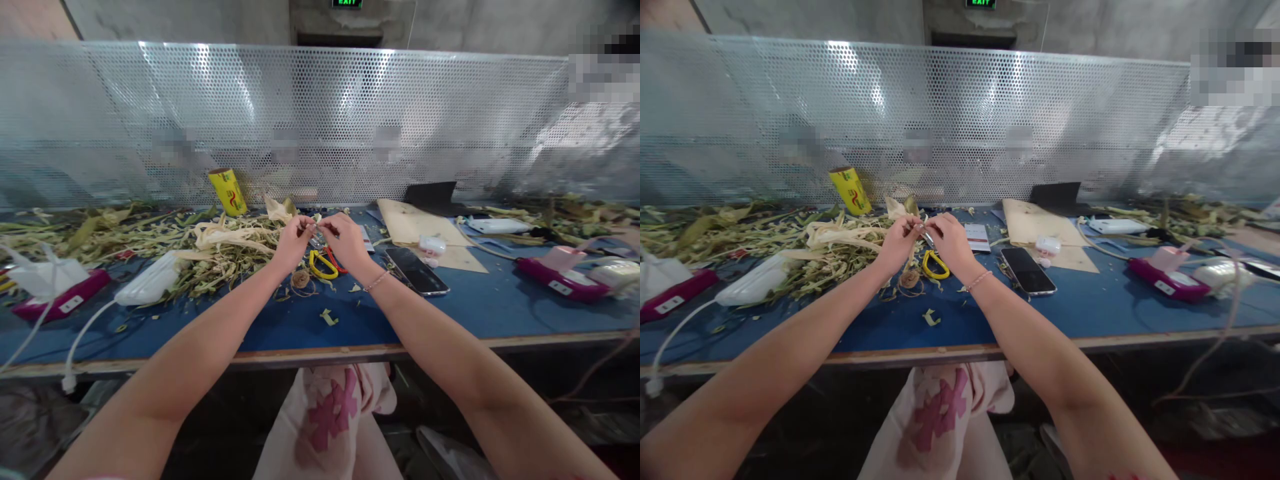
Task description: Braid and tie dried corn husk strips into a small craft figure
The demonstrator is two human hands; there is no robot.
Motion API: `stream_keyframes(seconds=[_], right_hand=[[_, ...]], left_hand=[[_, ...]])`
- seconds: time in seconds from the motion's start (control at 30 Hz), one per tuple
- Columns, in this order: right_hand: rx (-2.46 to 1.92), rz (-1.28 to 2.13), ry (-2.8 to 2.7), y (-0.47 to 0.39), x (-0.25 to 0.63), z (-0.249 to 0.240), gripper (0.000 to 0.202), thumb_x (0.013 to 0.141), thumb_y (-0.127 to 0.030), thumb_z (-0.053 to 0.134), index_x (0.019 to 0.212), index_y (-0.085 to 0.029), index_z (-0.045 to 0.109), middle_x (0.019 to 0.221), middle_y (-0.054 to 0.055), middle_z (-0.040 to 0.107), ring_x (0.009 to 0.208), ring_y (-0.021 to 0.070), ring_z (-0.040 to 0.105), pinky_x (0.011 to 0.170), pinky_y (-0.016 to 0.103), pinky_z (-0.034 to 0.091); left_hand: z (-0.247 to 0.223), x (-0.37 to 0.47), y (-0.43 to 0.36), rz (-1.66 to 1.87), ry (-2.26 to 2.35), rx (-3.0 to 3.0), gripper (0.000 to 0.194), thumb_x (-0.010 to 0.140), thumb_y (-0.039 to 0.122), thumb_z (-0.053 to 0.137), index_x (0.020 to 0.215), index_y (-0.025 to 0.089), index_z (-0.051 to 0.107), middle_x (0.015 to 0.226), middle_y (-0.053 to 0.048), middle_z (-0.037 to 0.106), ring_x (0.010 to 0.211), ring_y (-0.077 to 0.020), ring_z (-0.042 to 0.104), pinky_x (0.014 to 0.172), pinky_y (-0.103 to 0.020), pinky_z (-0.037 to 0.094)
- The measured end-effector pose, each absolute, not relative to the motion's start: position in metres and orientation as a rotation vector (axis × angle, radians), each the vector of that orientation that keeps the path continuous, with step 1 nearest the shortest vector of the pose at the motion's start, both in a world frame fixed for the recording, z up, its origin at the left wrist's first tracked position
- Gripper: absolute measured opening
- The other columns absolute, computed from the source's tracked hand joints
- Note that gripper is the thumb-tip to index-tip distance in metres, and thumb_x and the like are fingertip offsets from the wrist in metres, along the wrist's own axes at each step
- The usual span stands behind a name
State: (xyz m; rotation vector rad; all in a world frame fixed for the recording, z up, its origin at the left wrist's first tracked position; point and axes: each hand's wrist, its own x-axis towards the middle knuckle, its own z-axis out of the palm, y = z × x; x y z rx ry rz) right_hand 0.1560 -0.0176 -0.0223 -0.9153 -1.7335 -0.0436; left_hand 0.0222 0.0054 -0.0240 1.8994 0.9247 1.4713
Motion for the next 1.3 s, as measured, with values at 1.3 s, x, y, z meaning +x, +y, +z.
stream_keyframes(seconds=[1.3], right_hand=[[-1.031, 0.232, -1.698, -0.0168, 0.1525, -0.0217, 0.012, 0.067, -0.012, 0.058, 0.078, -0.017, 0.06, 0.072, 0.001, 0.064, 0.065, 0.0127, 0.059, 0.064, 0.026, 0.046]], left_hand=[[-0.0233, 0.0266, 0.0008, 1.527, 1.056, 1.756, 0.013, 0.077, 0.026, 0.052, 0.067, 0.017, 0.051, 0.06, 0.002, 0.052, 0.057, -0.0098, 0.048, 0.059, -0.024, 0.039]])
